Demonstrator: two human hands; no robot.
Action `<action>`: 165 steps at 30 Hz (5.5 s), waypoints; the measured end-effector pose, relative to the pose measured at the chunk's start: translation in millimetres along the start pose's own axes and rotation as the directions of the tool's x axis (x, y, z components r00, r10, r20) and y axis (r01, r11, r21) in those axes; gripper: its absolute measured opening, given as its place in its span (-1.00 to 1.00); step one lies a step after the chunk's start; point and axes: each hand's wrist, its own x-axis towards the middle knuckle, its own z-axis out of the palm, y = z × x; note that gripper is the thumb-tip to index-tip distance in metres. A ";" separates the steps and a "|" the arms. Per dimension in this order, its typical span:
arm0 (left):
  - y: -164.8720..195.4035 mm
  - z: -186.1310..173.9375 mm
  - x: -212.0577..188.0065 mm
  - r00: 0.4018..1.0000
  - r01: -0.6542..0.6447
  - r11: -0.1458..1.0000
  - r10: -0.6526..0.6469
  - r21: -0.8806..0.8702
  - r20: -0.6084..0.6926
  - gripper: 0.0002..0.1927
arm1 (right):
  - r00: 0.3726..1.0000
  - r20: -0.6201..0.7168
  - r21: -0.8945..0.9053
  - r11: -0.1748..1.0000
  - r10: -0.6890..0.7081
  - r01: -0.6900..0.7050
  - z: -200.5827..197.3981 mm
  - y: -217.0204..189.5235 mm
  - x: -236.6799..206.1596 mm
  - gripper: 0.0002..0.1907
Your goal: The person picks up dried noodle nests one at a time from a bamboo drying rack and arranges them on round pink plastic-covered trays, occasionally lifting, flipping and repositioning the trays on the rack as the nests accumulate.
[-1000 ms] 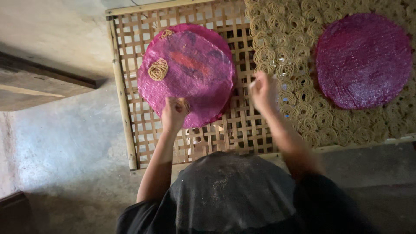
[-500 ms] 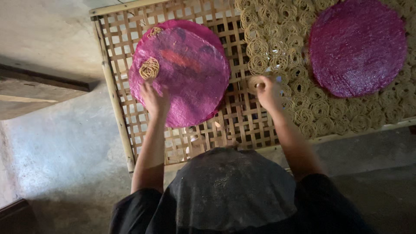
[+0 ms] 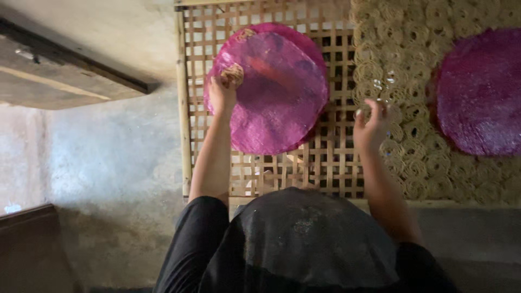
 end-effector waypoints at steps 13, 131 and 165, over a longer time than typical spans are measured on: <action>102.9 8.4 -84.4 0.873 -0.177 0.884 0.344 -0.433 0.345 -0.66 | 0.575 0.804 0.595 -0.199 0.154 -0.779 81.2 -76.6 9.0 -0.37; 174.8 105.3 -48.6 0.920 -0.198 0.866 0.002 0.460 0.392 -0.42 | 0.940 -0.092 0.468 0.848 0.328 -0.250 -88.6 105.6 -31.9 -0.65; 64.2 23.6 -117.9 0.567 -0.615 0.787 0.481 -0.044 0.669 -0.81 | 0.963 0.025 0.076 0.960 0.270 -0.271 -62.2 2.1 -110.3 -0.58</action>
